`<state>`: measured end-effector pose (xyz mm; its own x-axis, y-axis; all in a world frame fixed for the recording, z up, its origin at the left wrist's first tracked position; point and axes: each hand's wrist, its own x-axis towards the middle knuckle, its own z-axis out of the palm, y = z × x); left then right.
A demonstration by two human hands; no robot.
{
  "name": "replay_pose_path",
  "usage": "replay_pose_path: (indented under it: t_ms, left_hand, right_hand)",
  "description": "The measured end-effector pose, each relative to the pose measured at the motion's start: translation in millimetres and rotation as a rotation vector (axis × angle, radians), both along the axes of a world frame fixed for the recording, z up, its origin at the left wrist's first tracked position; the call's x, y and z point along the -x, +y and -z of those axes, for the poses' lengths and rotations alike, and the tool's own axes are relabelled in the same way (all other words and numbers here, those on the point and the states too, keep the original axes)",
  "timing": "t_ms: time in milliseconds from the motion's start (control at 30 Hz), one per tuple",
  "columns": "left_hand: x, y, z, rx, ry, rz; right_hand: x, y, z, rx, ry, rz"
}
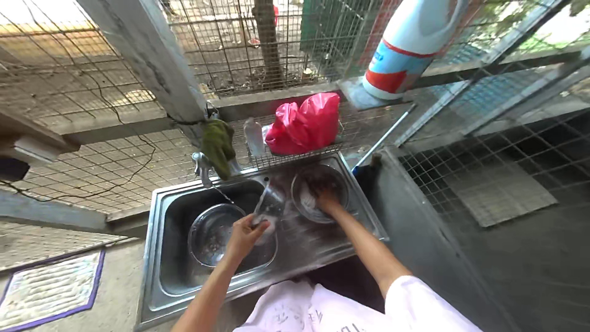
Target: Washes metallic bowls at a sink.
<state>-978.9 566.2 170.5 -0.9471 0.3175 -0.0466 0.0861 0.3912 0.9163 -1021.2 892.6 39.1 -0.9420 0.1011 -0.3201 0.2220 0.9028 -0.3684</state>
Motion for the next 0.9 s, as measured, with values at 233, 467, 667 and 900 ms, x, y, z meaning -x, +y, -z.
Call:
replay_pose_path:
  t_ms: [233, 467, 667, 900]
  left_hand:
    - [31, 63, 54, 0.452, 0.231, 0.409]
    - [34, 104, 111, 0.467, 0.434, 0.461]
    - [2, 33, 106, 0.398, 0.262, 0.049]
    - [-19, -67, 152, 0.892, -0.361, 0.200]
  right_hand:
    - [-99, 17, -18, -0.057, -0.129, 0.126]
    - [-114, 31, -22, 0.223, 0.192, 0.221]
    - [-109, 27, -6, 0.101, 0.086, 0.031]
    - [-91, 40, -12, 0.021, -0.072, 0.057]
